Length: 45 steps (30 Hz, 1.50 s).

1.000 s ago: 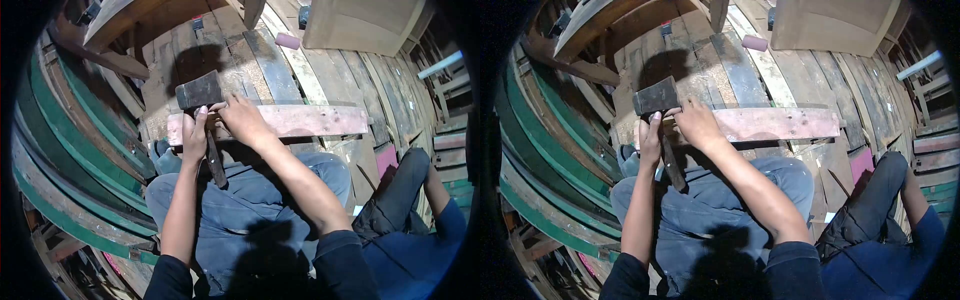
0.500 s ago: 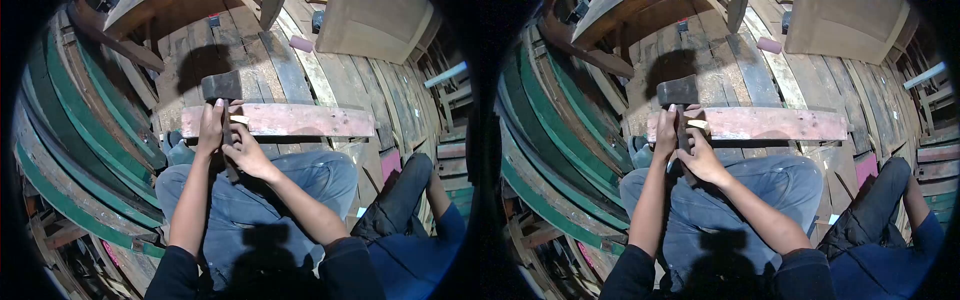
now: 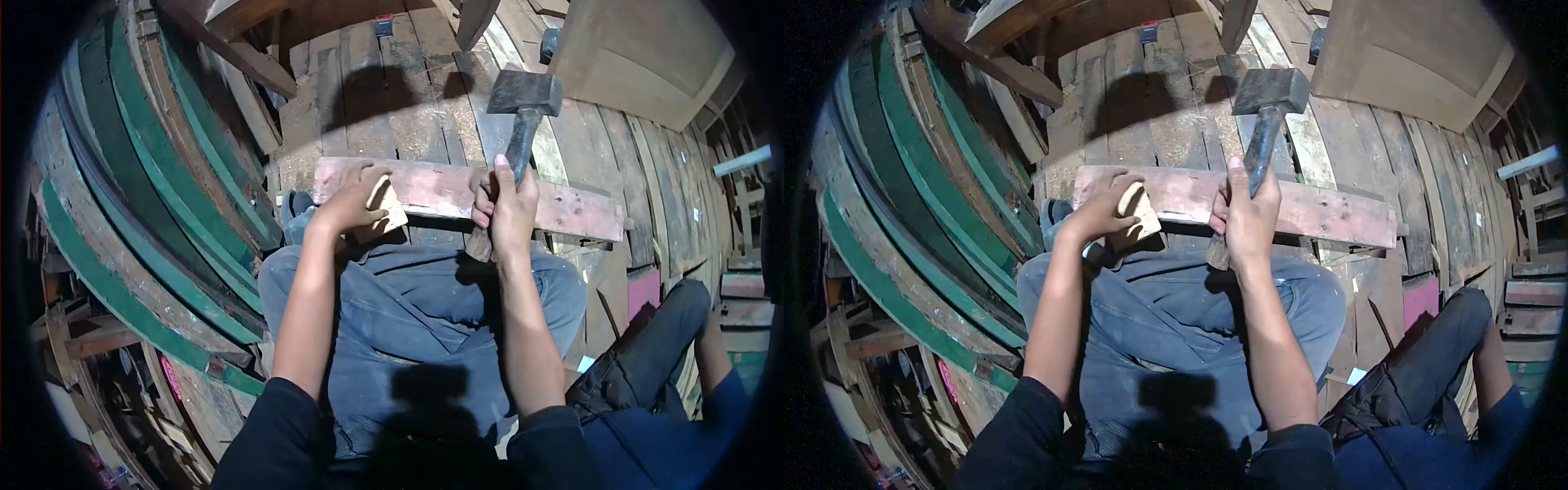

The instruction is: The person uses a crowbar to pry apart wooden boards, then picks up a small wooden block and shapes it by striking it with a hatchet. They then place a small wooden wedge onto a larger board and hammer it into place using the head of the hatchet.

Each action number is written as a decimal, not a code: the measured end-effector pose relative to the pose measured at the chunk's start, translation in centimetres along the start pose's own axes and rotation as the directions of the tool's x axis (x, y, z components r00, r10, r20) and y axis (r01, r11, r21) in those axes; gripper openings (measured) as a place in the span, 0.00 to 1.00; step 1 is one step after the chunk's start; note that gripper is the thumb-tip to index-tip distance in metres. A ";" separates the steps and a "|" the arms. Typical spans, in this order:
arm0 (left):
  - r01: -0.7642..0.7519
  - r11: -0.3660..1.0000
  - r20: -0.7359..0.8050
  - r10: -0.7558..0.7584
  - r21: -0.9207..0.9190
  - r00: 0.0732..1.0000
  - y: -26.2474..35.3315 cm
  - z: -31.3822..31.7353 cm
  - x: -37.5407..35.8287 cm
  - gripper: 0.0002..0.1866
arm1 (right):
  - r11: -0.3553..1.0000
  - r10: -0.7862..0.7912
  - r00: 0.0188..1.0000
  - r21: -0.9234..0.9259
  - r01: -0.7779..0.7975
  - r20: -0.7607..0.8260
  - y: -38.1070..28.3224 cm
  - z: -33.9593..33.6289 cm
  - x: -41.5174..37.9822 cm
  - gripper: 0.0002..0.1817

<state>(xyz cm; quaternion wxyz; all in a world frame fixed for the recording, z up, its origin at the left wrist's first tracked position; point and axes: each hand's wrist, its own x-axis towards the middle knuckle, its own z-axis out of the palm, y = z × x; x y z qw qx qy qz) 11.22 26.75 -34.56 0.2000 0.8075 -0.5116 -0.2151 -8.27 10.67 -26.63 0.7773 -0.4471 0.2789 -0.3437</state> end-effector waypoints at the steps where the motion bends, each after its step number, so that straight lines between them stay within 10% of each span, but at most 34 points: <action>1: 0.044 0.997 -0.028 -0.042 0.070 0.999 -0.1 -0.1 -0.3 0.44 | 1.000 0.003 1.000 -0.004 -0.003 -0.029 -0.2 0.1 -0.1 0.13; 8: 0.263 0.964 0.074 -0.260 -0.042 0.963 0.2 -0.5 0.1 0.39 | 0.996 0.087 0.996 0.023 -0.087 0.021 0.4 -0.3 0.1 0.16; 9: 0.093 0.985 0.117 -0.077 -0.145 0.990 0.0 -0.4 0.3 0.30 | 0.994 0.102 0.995 0.037 -0.103 0.023 0.5 -0.3 0.0 0.16; 12: -0.107 0.991 -0.182 0.091 -0.081 0.979 0.6 -0.5 0.2 0.27 | 0.993 0.109 0.993 0.045 -0.111 0.042 1.1 -0.7 0.3 0.17; 16: -0.030 0.948 -0.342 -0.085 -0.317 0.936 1.4 -2.7 1.4 0.23 | 0.995 0.101 0.993 -0.010 -0.100 0.066 0.4 -0.1 -0.3 0.18; 30: 0.107 0.955 -0.399 -0.216 -0.278 0.891 -1.4 -3.0 0.9 0.19 | 0.863 0.319 0.925 -0.466 -0.195 0.204 3.4 2.2 -2.3 0.14; 45: -0.054 0.940 -0.443 -0.107 -0.336 0.890 -2.8 -2.4 0.8 0.17 | 0.804 0.054 0.976 -0.588 0.082 0.210 1.7 4.8 -4.4 0.13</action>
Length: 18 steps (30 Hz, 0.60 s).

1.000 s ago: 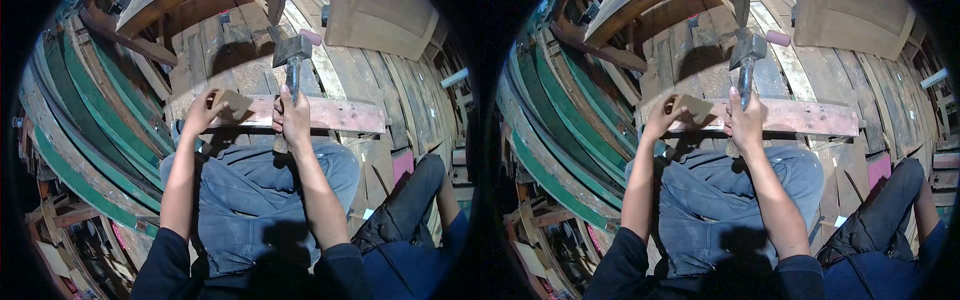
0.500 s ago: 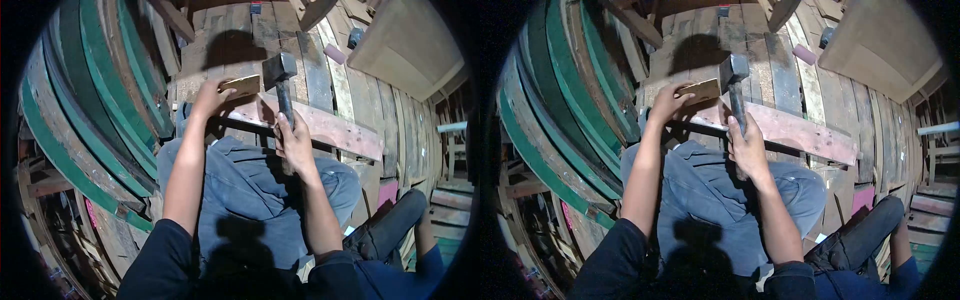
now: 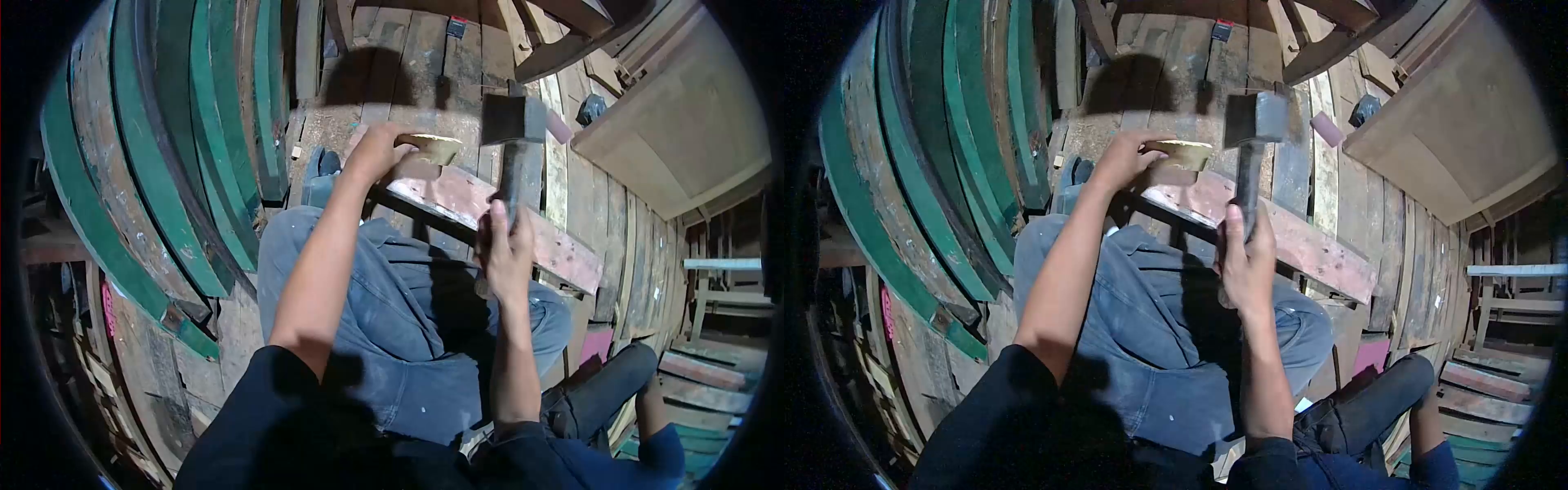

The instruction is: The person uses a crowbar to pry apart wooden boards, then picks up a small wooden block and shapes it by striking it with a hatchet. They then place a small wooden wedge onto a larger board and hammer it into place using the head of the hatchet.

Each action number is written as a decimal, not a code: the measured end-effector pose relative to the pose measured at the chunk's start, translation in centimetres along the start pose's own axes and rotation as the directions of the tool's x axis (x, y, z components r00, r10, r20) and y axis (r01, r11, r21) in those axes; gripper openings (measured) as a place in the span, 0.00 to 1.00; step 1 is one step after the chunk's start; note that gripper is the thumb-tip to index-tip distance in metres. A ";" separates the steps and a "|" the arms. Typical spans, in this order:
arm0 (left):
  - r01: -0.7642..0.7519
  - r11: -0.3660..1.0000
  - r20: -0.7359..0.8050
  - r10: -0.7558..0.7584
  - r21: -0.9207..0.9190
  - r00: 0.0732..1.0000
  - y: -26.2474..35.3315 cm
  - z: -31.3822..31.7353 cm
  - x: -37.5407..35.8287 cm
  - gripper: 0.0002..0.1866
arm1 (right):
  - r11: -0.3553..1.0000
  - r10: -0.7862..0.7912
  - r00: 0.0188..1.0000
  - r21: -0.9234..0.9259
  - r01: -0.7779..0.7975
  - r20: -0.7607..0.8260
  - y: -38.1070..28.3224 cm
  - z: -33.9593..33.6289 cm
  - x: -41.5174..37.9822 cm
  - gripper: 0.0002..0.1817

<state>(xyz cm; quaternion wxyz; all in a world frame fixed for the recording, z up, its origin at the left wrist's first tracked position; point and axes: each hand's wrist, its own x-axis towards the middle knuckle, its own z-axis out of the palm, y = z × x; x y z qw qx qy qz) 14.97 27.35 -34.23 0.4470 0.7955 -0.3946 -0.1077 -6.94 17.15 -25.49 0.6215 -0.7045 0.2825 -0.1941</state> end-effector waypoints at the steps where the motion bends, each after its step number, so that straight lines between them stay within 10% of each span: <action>1: 0.021 1.000 -0.005 -0.021 -0.019 1.000 -0.1 0.0 0.0 0.17 | 0.989 -0.120 0.992 -0.085 0.117 -0.035 -0.8 -0.3 -0.3 0.13; 6: 0.050 0.998 -0.031 -0.052 -0.046 0.998 -0.8 0.7 -0.2 0.17 | 0.904 -0.397 0.916 0.151 0.400 -0.052 -6.7 -0.8 -1.6 0.13; 9: 0.043 0.999 -0.021 -0.043 -0.033 0.999 -0.7 0.5 0.1 0.19 | 0.939 -0.333 0.938 0.052 0.339 -0.096 -4.0 0.3 -1.4 0.12; 11: 0.055 0.998 -0.005 -0.055 -0.022 0.998 -0.4 0.5 0.0 0.19 | 0.802 -0.481 0.877 -0.407 0.438 -0.004 1.4 0.5 -0.2 0.12; 18: 0.013 0.997 -0.008 -0.013 -0.079 1.000 -1.0 1.8 0.0 0.20 | 0.948 -0.082 0.995 -0.302 0.095 0.056 5.7 0.7 -0.3 0.13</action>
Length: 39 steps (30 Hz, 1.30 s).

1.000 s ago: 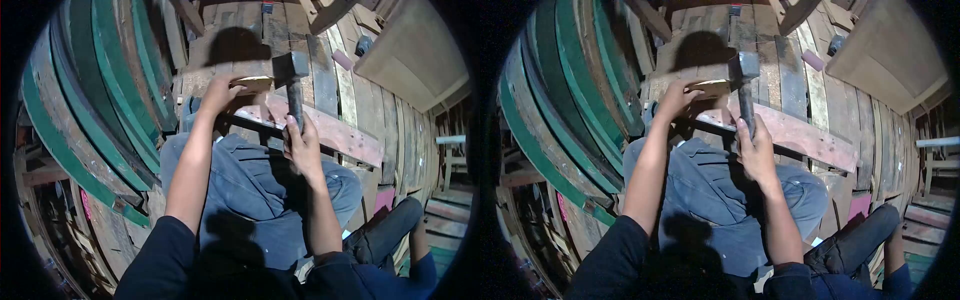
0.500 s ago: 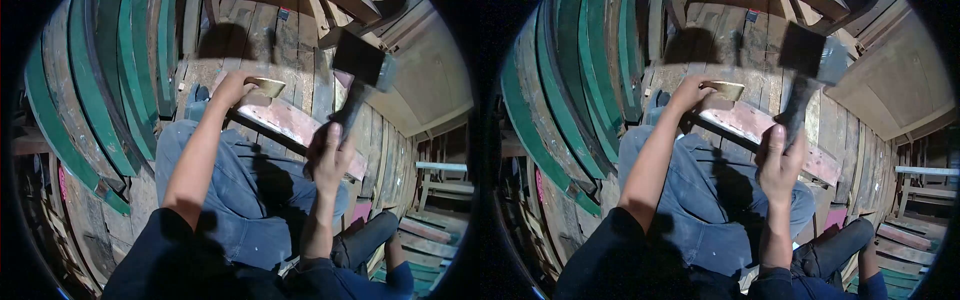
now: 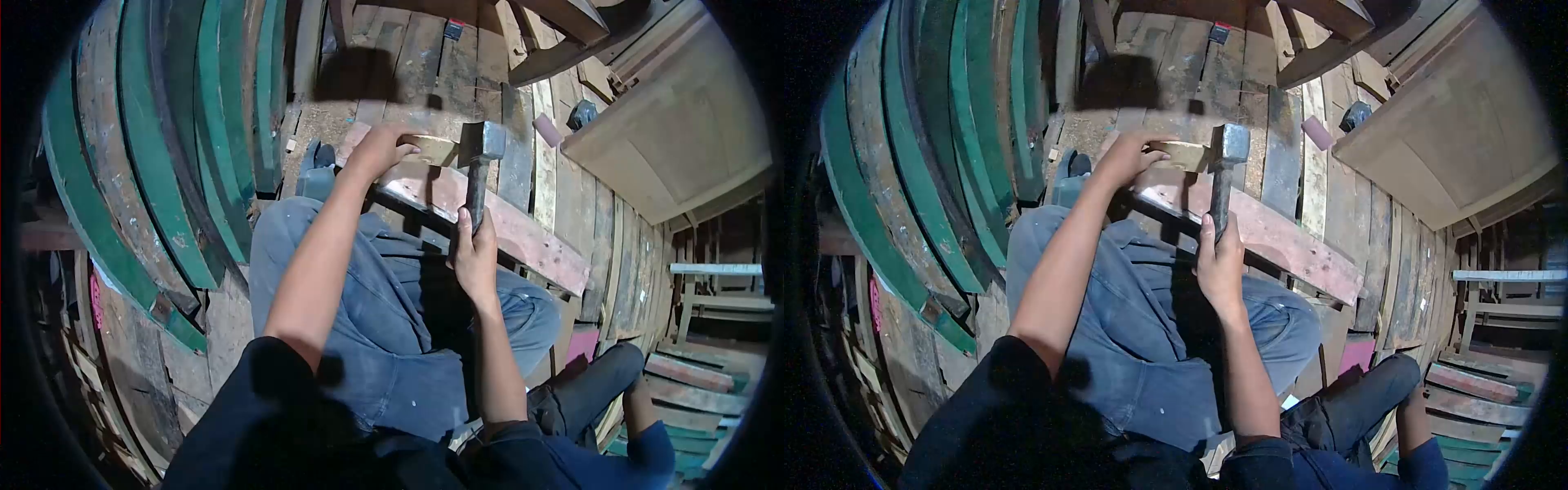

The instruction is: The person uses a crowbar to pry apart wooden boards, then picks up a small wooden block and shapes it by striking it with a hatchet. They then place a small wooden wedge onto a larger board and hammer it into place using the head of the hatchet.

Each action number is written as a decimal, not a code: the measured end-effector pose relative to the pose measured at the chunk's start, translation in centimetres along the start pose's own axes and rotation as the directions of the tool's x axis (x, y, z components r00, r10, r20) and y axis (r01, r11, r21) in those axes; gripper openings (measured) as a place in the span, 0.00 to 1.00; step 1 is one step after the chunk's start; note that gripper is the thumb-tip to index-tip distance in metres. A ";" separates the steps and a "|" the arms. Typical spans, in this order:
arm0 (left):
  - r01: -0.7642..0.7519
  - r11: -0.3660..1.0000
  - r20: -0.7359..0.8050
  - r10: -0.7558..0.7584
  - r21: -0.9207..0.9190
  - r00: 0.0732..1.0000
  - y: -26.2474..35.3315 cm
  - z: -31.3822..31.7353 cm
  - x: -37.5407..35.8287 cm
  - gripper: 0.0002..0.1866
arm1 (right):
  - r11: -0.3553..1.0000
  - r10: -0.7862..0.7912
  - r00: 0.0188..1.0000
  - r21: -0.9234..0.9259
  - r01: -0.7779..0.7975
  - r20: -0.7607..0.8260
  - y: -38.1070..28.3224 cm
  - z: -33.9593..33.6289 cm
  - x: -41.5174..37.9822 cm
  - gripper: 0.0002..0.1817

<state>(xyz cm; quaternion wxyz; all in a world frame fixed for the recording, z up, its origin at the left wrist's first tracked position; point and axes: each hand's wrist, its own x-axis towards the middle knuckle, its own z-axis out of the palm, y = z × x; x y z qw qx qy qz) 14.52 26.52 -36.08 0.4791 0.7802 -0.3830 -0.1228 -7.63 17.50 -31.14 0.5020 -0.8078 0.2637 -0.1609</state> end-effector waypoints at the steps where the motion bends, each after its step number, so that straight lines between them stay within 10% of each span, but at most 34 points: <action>1: 0.010 1.000 0.006 -0.010 0.017 1.000 0.0 0.0 0.2 0.20 | 1.000 0.000 1.000 0.014 0.000 -0.012 -0.2 -0.2 0.3 0.13; 9: -0.040 0.999 -0.011 0.040 0.025 0.999 -0.5 0.3 0.3 0.20 | 0.929 0.077 0.997 0.366 -0.059 -0.033 -3.4 -1.2 -0.2 0.13; 14: -0.004 1.000 0.013 0.004 -0.027 1.000 0.2 0.0 0.0 0.20 | 0.831 -0.380 0.869 0.295 0.471 -0.318 -10.5 -5.0 -0.5 0.15; 17: 0.016 1.000 0.007 -0.016 -0.024 1.000 -0.3 0.3 0.2 0.20 | 0.791 -0.362 0.859 0.369 0.489 -0.363 -12.4 -5.5 -1.1 0.15; 21: -0.012 0.999 -0.010 0.013 0.048 1.000 0.2 0.0 0.0 0.19 | 0.945 -0.302 0.916 0.043 0.324 -0.264 -5.6 -3.3 -0.3 0.11; 23: -0.041 0.997 -0.053 0.044 0.065 0.998 0.2 0.1 -0.2 0.19 | 0.987 0.157 0.988 0.042 -0.157 0.000 -2.8 -2.2 -0.6 0.13; 25: 0.007 0.999 -0.041 -0.006 0.039 0.999 1.0 -0.2 -0.4 0.19 | 0.998 0.067 0.994 -0.019 -0.066 0.081 4.5 -1.5 0.1 0.14; 28: -0.005 1.000 0.011 0.005 0.027 1.000 0.9 -0.4 -0.1 0.20 | 0.872 0.357 0.911 0.276 -0.405 0.208 3.2 -1.3 -0.3 0.14; 39: -0.007 1.000 -0.002 0.007 -0.012 1.000 0.9 -0.4 -0.2 0.19 | 0.892 -0.096 0.986 0.428 0.147 -0.140 -7.5 -4.7 -0.3 0.13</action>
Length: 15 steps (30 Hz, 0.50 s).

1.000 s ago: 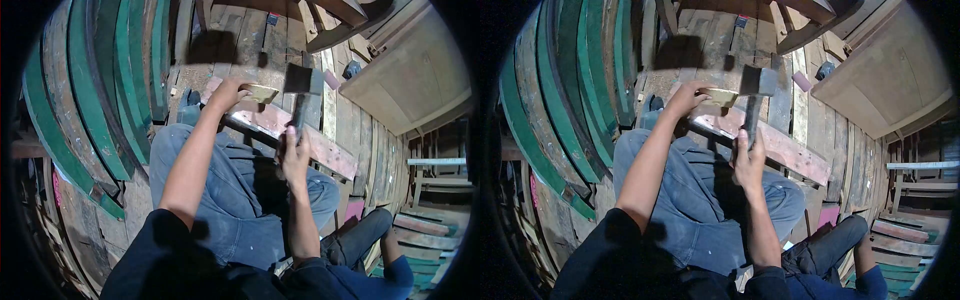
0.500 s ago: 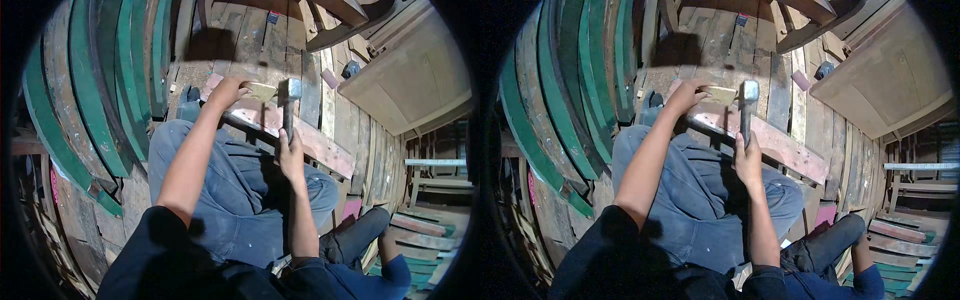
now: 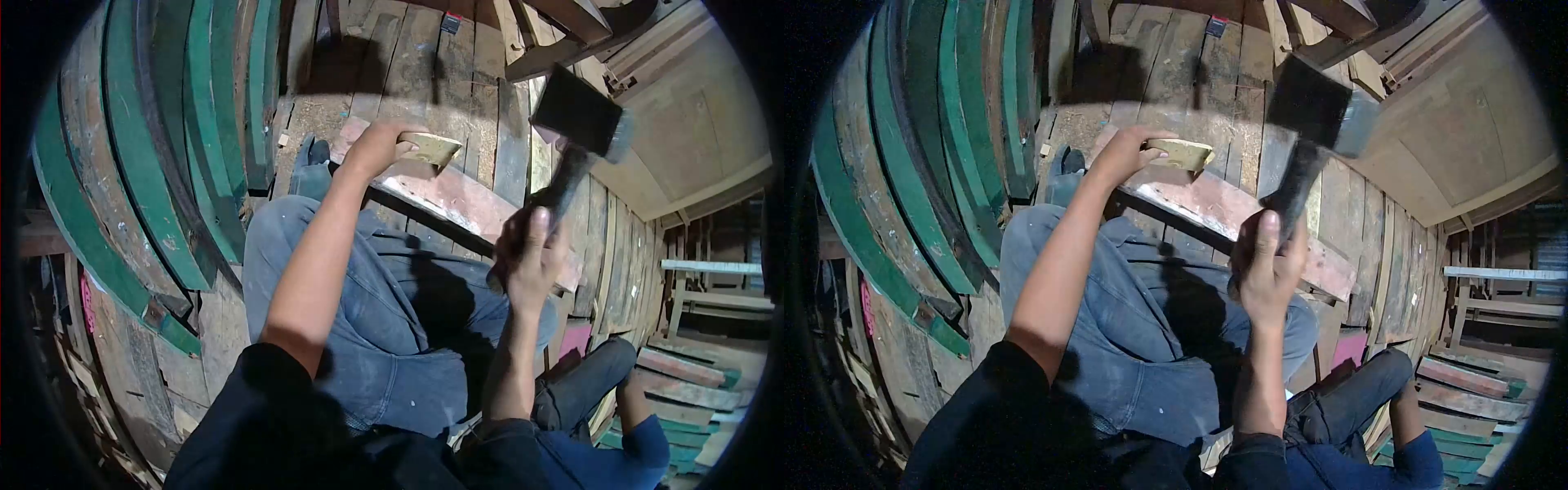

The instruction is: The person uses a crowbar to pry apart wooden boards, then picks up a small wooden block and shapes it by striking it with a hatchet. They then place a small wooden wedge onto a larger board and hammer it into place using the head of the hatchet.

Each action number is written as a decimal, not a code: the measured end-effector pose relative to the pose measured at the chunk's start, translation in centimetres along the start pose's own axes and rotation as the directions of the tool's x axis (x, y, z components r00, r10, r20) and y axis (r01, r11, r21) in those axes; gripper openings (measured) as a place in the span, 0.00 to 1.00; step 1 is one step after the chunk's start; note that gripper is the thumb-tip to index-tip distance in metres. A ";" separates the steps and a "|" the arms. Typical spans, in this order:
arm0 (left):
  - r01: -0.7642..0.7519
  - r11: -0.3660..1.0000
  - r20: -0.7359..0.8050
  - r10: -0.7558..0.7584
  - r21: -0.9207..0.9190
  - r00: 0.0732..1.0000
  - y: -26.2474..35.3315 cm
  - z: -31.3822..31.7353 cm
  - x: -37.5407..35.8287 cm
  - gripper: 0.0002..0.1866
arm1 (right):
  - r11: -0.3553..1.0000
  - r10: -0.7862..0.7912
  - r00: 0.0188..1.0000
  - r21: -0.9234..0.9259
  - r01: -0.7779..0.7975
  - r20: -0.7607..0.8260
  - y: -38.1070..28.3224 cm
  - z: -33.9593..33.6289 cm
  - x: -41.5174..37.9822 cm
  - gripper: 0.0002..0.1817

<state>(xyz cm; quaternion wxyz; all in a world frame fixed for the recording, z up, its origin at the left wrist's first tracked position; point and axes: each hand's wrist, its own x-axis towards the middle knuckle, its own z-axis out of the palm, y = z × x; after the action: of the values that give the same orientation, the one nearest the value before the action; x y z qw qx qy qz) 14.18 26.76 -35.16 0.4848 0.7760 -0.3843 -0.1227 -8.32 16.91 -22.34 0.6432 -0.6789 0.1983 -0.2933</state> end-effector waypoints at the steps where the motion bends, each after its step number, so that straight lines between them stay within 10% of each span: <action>1: 0.010 1.000 0.016 -0.011 0.003 1.000 0.2 -0.2 0.0 0.19 | 0.995 -0.098 0.994 -0.030 0.097 -0.039 -2.1 0.7 0.1 0.14; 5: 0.046 0.999 0.035 -0.045 -0.028 0.998 -0.2 0.2 0.2 0.20 | 0.963 -0.257 0.963 0.057 0.262 -0.075 -4.3 1.8 0.3 0.16; 10: 0.022 1.000 0.020 -0.022 0.016 1.000 -0.5 0.4 0.1 0.20 | 0.920 0.063 0.997 -0.385 -0.071 -0.034 4.7 0.4 -0.8 0.13; 15: 0.016 0.999 0.031 -0.015 -0.039 0.999 -0.8 0.9 0.3 0.19 | 0.921 0.328 0.942 -0.247 -0.301 0.073 7.4 -0.3 -1.1 0.14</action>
<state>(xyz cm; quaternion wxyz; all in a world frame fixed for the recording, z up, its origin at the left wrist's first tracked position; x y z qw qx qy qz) 14.32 26.15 -36.22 0.4930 0.7674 -0.3831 -0.1459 -8.54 16.69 -29.77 0.6082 -0.7243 0.3011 -0.1218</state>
